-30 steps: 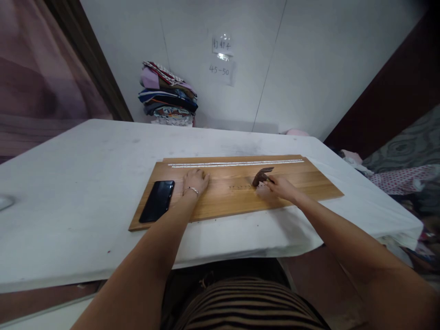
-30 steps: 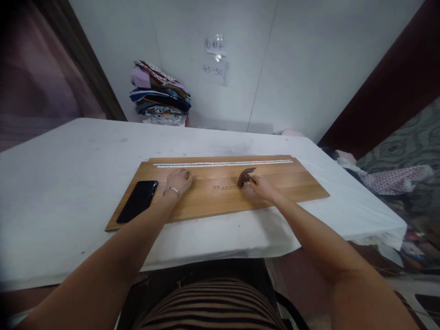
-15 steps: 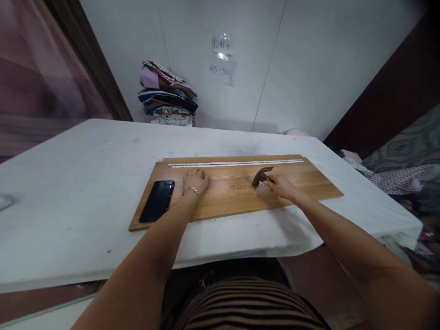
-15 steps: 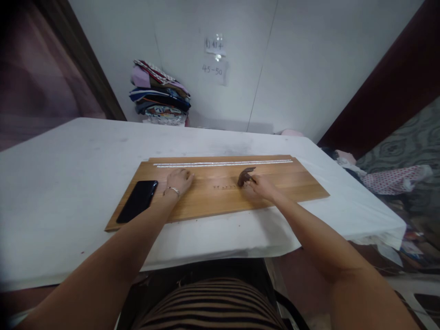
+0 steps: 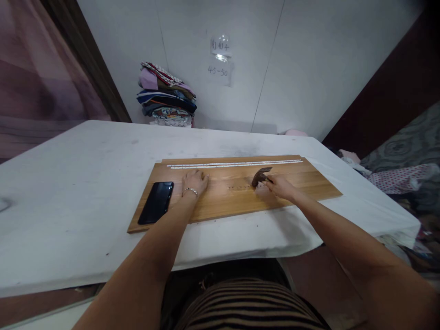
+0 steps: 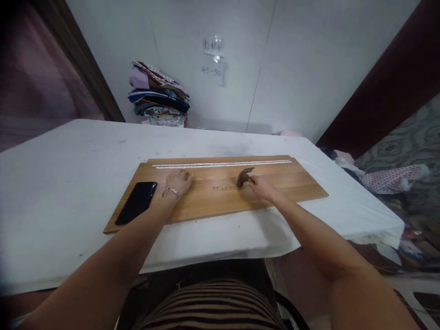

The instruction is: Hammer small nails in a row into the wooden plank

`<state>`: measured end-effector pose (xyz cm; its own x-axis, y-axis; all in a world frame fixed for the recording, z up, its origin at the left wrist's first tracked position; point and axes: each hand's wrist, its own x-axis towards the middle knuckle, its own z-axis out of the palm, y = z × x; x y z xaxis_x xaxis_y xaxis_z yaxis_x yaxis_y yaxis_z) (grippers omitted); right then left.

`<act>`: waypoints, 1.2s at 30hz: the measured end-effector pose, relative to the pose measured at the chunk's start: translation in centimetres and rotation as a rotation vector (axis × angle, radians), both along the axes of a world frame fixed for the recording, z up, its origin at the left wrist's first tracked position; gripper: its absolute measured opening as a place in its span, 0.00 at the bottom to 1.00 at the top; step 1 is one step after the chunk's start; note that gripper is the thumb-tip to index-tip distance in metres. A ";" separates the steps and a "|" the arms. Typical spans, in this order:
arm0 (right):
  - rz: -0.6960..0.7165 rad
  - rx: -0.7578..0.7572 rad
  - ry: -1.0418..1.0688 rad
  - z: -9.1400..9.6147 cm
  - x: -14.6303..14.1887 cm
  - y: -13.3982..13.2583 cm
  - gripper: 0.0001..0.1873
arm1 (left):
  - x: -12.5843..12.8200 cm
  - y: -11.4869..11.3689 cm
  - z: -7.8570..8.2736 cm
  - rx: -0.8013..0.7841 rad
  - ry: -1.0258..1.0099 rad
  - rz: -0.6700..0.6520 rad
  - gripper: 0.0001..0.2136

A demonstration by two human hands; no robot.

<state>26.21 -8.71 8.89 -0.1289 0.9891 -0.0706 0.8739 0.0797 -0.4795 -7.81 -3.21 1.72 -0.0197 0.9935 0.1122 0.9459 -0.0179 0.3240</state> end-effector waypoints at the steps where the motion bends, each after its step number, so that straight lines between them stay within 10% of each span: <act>1: 0.011 0.013 -0.014 -0.1 0.0 0.0 0.13 | -0.1 0.1 0.0 -0.004 -0.005 -0.006 0.16; 36: 0.011 0.014 -0.055 0.2 -0.1 0.0 0.13 | -0.2 0.3 -0.7 0.018 -0.046 0.010 0.15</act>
<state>26.14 -8.72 9.07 -0.1357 0.9887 -0.0641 0.8978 0.0953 -0.4299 -7.99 -2.91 1.04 -0.0353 0.9911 0.1284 0.9301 -0.0144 0.3671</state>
